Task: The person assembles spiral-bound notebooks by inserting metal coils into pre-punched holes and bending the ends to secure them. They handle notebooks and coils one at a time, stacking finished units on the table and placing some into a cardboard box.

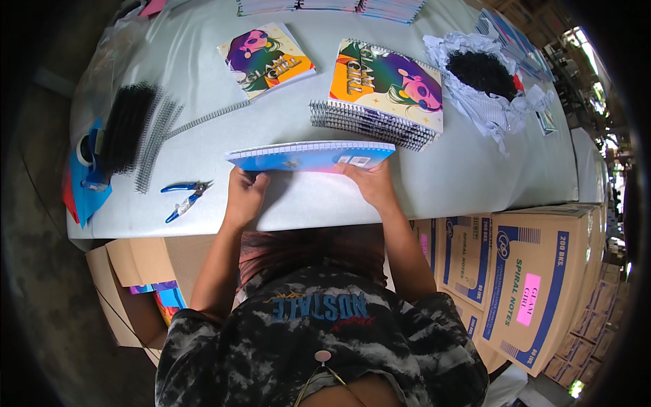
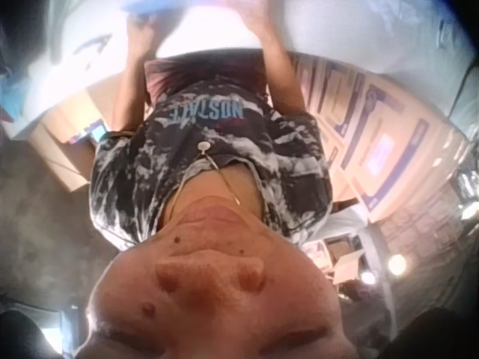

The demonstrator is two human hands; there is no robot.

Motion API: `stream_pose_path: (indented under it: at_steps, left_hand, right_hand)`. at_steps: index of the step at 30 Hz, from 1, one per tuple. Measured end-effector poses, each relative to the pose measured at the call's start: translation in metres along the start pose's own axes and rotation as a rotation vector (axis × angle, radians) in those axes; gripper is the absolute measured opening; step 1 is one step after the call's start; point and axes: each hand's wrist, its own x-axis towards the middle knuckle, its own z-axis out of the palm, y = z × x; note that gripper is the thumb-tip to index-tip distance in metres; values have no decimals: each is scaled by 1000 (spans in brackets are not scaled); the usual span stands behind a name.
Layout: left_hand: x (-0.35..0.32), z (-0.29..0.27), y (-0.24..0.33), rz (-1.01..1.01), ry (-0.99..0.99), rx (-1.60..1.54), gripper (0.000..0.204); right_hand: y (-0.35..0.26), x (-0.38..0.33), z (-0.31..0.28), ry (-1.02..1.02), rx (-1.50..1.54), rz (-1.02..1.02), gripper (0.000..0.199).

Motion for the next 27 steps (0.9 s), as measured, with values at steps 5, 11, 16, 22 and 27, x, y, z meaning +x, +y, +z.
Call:
stream_pose_path:
  at_steps: [5, 11, 16, 22, 27]
  left_hand:
    - [22, -22, 6, 447, -138, 928, 28]
    - [91, -70, 27, 329, 59, 1060, 24]
    - [65, -69, 81, 208, -59, 406, 28]
    - [50, -64, 97, 172, -245, 302, 31]
    - [59, -64, 89, 165, -193, 323, 33]
  right_hand:
    - [-28, 15, -9, -93, 141, -134, 21]
    - [-33, 6, 2, -129, -62, -204, 28]
    - [-27, 8, -1, -56, -45, -255, 26]
    - [-31, 14, -1, -28, -75, -257, 26]
    - [-32, 11, 0, -52, -131, -278, 25]
